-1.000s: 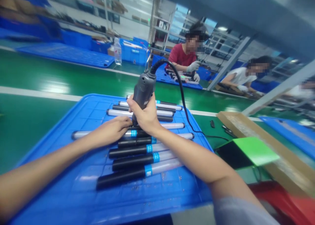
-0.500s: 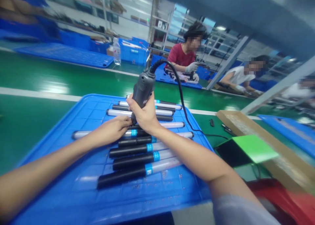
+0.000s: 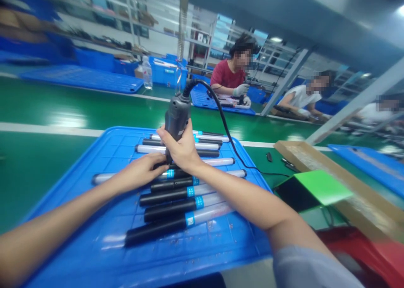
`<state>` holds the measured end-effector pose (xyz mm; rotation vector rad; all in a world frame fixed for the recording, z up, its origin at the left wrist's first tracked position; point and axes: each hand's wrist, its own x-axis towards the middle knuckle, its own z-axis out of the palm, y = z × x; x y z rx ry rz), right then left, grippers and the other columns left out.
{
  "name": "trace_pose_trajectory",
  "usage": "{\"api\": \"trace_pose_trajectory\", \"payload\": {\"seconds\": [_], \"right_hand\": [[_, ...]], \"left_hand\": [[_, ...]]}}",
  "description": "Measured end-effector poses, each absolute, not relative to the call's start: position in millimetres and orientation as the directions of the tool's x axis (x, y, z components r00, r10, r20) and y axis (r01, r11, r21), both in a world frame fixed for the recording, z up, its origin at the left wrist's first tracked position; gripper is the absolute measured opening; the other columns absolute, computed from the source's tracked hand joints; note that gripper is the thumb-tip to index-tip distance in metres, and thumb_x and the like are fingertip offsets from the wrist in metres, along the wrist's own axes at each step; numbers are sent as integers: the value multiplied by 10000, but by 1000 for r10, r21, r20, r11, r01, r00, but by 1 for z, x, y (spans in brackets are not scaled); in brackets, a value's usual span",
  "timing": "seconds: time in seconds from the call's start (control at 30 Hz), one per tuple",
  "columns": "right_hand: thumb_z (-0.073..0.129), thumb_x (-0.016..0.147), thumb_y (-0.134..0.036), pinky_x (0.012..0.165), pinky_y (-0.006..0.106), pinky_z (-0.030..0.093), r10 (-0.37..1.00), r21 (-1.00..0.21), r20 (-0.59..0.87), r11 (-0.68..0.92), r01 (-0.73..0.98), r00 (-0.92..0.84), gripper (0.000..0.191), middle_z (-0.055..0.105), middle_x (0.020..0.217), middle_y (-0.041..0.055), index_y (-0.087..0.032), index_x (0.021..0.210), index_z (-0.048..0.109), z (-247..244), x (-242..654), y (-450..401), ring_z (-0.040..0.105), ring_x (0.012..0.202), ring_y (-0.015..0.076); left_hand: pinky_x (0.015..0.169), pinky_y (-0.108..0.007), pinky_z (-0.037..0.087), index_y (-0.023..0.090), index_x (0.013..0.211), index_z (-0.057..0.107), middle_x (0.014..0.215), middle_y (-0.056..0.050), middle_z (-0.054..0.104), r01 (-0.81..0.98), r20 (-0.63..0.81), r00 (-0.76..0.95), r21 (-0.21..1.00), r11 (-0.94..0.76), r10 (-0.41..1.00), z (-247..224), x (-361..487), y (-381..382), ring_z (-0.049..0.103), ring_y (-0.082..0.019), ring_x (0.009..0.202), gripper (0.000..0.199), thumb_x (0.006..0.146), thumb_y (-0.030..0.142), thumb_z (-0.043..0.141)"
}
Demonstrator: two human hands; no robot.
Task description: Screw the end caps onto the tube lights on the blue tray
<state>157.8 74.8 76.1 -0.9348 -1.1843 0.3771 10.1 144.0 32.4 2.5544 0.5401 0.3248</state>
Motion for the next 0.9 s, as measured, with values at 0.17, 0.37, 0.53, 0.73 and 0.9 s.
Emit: {"api": "trace_pose_trajectory", "payload": {"seconds": [0.17, 0.37, 0.53, 0.73, 0.9], "right_hand": [[766, 891, -547, 691, 289, 574, 658, -740, 666, 645, 193, 352, 404, 673, 836, -37, -239, 1031, 546, 85, 152, 74, 631, 656, 102], [768, 908, -507, 638, 274, 552, 573, -680, 724, 687, 256, 385, 358, 676, 839, -41, -248, 1032, 554, 94, 169, 72, 628, 635, 99], [769, 893, -520, 652, 284, 549, 513, -690, 719, 608, 392, 469, 389, 686, 854, -41, -252, 1046, 531, 90, 210, 68, 622, 638, 104], [759, 876, -529, 672, 296, 548, 481, -709, 702, 537, 457, 525, 400, 662, 786, -53, -243, 1027, 524, 83, 238, 58, 618, 627, 113], [772, 883, -461, 697, 290, 546, 475, -701, 708, 560, 441, 523, 378, 673, 810, -57, -248, 1055, 512, 76, 242, 57, 628, 642, 110]], "left_hand": [[868, -375, 528, 200, 986, 741, 1048, -72, 786, 339, 159, 835, 605, -721, 526, 32, 11, 144, 720, -278, 985, 212, 959, 369, 616], [889, -374, 534, 194, 964, 731, 1006, -61, 788, 366, 169, 789, 643, -673, 590, 39, 8, 146, 727, -262, 964, 267, 987, 385, 546], [1078, -483, 494, 165, 1094, 762, 1212, -128, 754, 469, 206, 796, 384, -795, 569, 44, -3, 160, 669, -338, 1188, 420, 1033, 401, 420], [1078, -514, 479, 192, 1358, 697, 1418, -145, 674, 466, 195, 846, 180, -866, 496, 42, 2, 179, 592, -362, 1305, 476, 1050, 379, 385], [901, -453, 505, 190, 1128, 773, 1136, -178, 707, 452, 137, 879, 63, -890, 457, 49, 13, 192, 657, -356, 1056, 361, 991, 332, 471]]}}
